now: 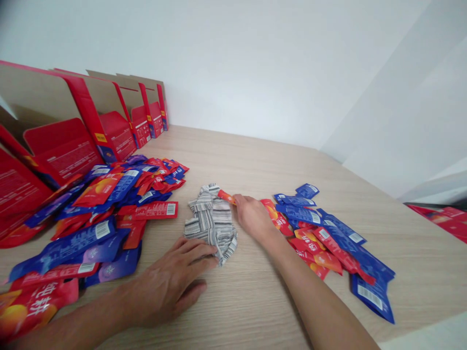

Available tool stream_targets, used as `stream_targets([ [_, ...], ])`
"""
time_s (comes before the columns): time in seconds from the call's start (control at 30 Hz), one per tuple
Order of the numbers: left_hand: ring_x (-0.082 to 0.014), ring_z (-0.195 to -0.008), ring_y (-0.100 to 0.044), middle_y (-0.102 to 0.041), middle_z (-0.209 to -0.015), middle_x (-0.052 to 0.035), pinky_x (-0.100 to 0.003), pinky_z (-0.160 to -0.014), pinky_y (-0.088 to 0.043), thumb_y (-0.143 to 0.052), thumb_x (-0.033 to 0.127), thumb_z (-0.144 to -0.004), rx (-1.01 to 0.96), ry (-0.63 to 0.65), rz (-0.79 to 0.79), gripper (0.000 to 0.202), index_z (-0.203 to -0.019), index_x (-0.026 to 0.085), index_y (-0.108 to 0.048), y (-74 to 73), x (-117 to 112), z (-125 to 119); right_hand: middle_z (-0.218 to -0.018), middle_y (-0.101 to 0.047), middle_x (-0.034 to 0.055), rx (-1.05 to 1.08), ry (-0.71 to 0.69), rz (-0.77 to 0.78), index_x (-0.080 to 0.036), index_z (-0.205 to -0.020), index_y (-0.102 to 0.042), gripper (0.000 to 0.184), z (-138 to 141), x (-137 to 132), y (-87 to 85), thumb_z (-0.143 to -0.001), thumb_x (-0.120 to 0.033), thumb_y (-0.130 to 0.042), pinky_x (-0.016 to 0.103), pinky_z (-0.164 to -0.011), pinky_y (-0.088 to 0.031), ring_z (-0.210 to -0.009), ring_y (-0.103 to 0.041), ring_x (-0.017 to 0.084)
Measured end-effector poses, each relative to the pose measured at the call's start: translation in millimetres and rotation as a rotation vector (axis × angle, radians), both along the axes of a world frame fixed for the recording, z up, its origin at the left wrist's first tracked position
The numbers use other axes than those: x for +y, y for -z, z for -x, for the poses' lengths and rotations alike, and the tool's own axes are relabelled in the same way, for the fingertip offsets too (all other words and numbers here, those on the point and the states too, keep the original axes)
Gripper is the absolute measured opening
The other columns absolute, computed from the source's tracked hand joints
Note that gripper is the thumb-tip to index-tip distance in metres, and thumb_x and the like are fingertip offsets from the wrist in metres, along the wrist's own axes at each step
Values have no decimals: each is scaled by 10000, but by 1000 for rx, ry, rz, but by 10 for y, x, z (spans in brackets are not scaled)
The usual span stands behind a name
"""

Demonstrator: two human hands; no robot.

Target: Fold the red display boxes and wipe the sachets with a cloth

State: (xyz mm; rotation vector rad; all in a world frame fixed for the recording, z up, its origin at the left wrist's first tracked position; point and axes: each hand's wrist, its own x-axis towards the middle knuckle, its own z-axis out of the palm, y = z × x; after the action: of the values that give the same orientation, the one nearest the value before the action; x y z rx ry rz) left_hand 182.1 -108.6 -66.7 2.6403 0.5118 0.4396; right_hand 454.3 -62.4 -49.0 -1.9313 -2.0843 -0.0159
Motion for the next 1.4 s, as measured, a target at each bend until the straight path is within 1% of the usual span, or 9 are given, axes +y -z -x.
stream_targets([
  [0.1, -282, -1354, -516, -612, -1457, -51, -512, -1192, -338, -590, 149, -939, -2, 6, 4, 426, -1350, 256, -556, -4, 6, -7, -1002, -803, 83, 317, 38, -98, -194, -1131, -709, 272, 5, 66, -11, -1026, -232, -461, 296, -805, -521, -871, -738, 224],
  [0.17, -283, -1356, -513, -609, -1458, -51, -509, -1193, -336, -591, 152, -938, -11, 8, 6, 418, -1342, 254, -558, 4, 9, -10, -922, -794, 48, 571, -28, -85, -198, -1160, -671, 242, 61, 103, 21, -1011, -273, -495, 292, -730, -538, -792, -727, 208],
  [0.23, -282, -1363, -507, -604, -1464, -48, -507, -1196, -332, -590, 158, -940, -17, 5, 6, 415, -1342, 256, -558, 16, 9, -12, -889, -774, 31, 664, -116, -76, -197, -1178, -638, 225, 154, 121, 67, -987, -284, -556, 298, -719, -553, -765, -714, 196],
  [0.4, -282, -1362, -508, -608, -1458, -49, -516, -1207, -325, -590, 169, -940, -17, 5, 10, 416, -1345, 256, -557, 16, 4, -15, -1213, -754, 113, 393, -403, -148, -208, -1045, -723, 133, 363, 96, 159, -952, -303, -730, 441, -1043, -529, -1169, -687, 268],
  [0.5, -280, -1360, -514, -611, -1458, -48, -514, -1205, -335, -593, 171, -941, -13, 1, 9, 421, -1352, 259, -561, -5, 2, -15, -1333, -718, 128, 316, -509, -148, -228, -1233, -742, 265, 419, 88, 203, -979, -297, -718, 475, -1093, -524, -1265, -653, 284],
  [0.57, -274, -1355, -519, -616, -1454, -38, -510, -1208, -337, -587, 166, -945, -13, -10, 10, 435, -1368, 266, -556, -10, 1, -11, -1380, -695, 146, 288, -519, -169, -221, -1353, -708, 343, 438, 102, 237, -1021, -288, -653, 487, -1108, -522, -1285, -642, 286],
  [0.93, -273, -1378, -502, -603, -1471, -33, -533, -1222, -321, -592, 183, -953, 3, -9, 31, 458, -1398, 278, -537, 24, 1, -28, -1478, -615, 117, 217, -546, -80, -276, -1432, -668, 382, 486, 178, 300, -1067, -289, -559, 501, -1134, -485, -1354, -570, 296],
  [1.17, -288, -1370, -513, -601, -1475, -50, -553, -1211, -337, -587, 184, -956, 14, -12, 15, 404, -1352, 258, -560, 15, -20, -2, -1345, -650, 111, 196, -557, -52, -287, -1434, -667, 426, 300, 199, 293, -1058, -184, -496, 437, -1093, -508, -1260, -612, 254],
  [1.4, -282, -1380, -499, -599, -1477, -48, -537, -1212, -340, -581, 188, -963, 11, -9, 8, 414, -1370, 259, -552, 8, -19, -7, -1476, -606, 160, 166, -570, -127, -250, -1399, -693, 382, 322, 75, 275, -1040, -354, -616, 520, -1138, -501, -1361, -571, 301],
])
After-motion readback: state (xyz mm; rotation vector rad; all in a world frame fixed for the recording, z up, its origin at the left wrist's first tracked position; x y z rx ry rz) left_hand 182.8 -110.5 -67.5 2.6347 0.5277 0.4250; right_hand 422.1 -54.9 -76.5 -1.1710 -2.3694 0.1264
